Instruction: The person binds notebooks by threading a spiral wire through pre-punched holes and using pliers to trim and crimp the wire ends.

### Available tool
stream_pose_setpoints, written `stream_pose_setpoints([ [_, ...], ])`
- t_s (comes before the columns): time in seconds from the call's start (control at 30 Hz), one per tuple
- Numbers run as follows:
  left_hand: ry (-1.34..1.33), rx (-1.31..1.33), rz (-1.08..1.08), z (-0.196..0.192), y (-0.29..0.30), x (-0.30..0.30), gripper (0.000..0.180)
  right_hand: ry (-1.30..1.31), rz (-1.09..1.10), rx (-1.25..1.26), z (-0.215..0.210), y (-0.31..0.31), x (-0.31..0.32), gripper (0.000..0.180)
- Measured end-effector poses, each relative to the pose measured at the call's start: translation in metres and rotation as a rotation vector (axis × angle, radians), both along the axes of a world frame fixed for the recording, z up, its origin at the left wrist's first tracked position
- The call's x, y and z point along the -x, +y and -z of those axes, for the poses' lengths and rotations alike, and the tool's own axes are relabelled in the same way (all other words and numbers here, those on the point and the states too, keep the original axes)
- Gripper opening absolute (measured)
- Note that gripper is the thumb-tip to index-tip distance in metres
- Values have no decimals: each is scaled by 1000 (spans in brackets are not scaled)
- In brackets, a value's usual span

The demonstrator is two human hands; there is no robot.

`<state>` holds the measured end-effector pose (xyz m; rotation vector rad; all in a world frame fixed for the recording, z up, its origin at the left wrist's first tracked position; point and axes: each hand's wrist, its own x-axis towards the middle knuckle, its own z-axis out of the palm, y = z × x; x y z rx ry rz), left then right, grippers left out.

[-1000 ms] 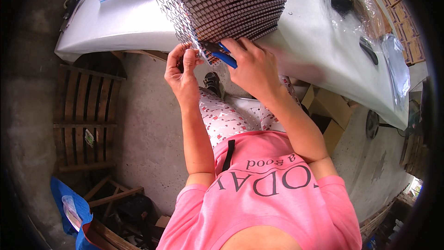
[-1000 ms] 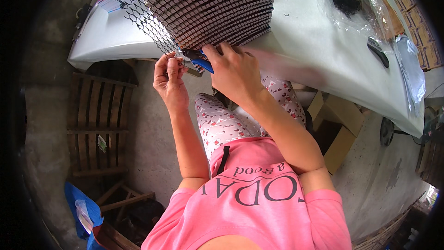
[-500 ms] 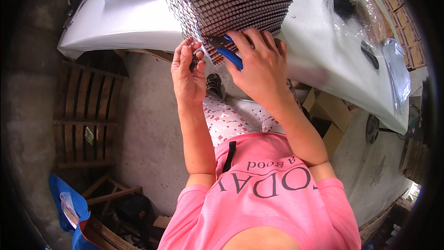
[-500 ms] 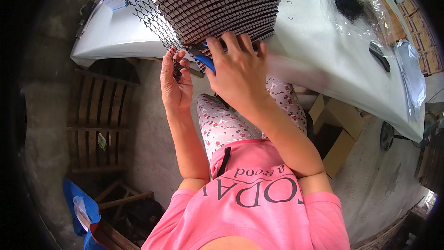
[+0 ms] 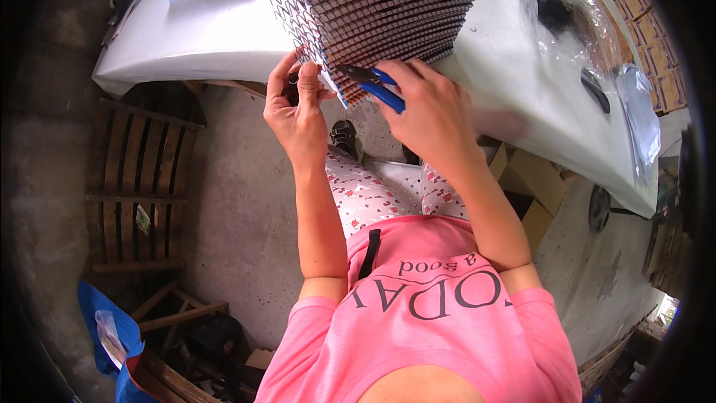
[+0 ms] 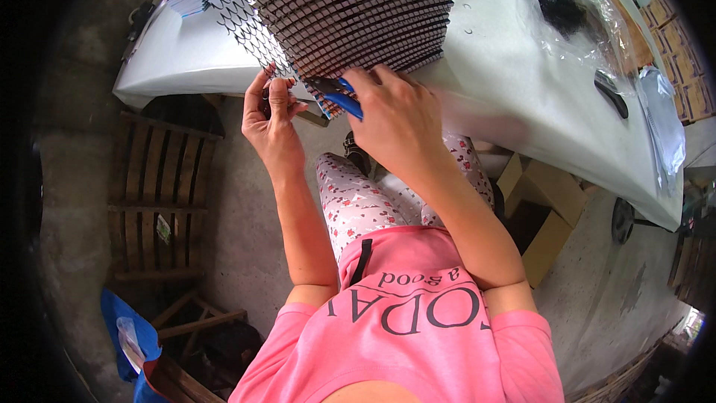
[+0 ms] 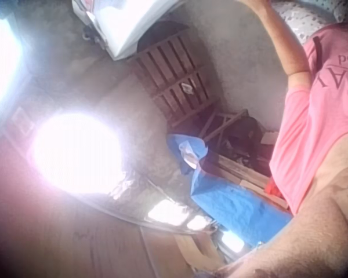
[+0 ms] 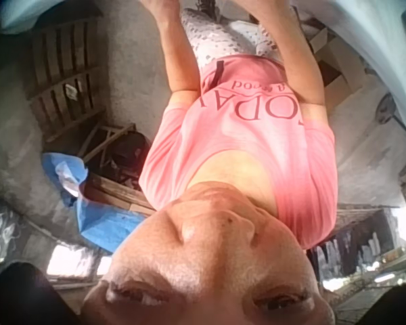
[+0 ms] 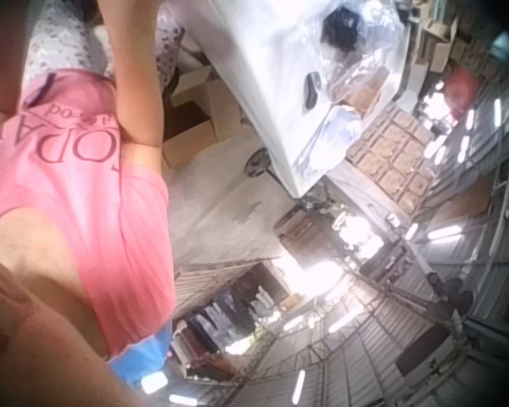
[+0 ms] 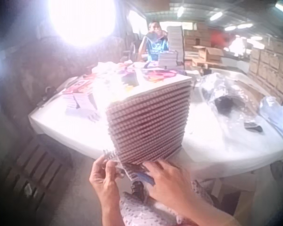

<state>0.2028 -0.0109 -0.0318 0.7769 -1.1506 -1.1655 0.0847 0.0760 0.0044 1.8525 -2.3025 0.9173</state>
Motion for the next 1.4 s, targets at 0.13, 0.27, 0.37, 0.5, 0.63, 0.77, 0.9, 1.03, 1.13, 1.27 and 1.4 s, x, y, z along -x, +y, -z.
stream_pose_setpoints([
  [0.13, 10, -8, 55, -3, -2, -4, 22, 138, 40, 202, -4, 2, 1, 34],
  [0.27, 14, 7, 55, -2, 0, -6, 22, 149, 68, 197, -6, -6, -7, 36],
  [0.37, -18, 77, 48, 2, 1, -5, 21, 187, 61, 169, -5, -11, -13, 35],
  [0.5, 33, 100, 68, 8, 4, 0, 22, 107, -19, 147, 4, -13, -3, 32],
  [0.63, 375, -31, 188, 16, 1, 6, 22, 26, -23, 93, 5, -11, -2, 32],
  [0.77, 699, -320, 340, 12, 0, 0, 23, 58, 3, 182, -8, -2, 1, 36],
  [0.9, 836, -427, 448, 2, -3, -5, 29, 76, 18, 252, -8, -3, 1, 41],
  [1.03, 721, -386, 384, -7, -4, -6, 37, 167, 41, 238, -10, -7, -3, 42],
  [1.13, 494, -207, 289, -10, -6, 1, 24, 201, 50, 212, -13, -9, -9, 41],
  [1.27, 321, -75, 188, -12, -6, 3, 17, 195, 20, 200, -10, -13, -11, 37],
  [1.4, 208, -21, 62, -13, -4, 8, 18, 67, -22, 102, 3, -15, -2, 34],
])
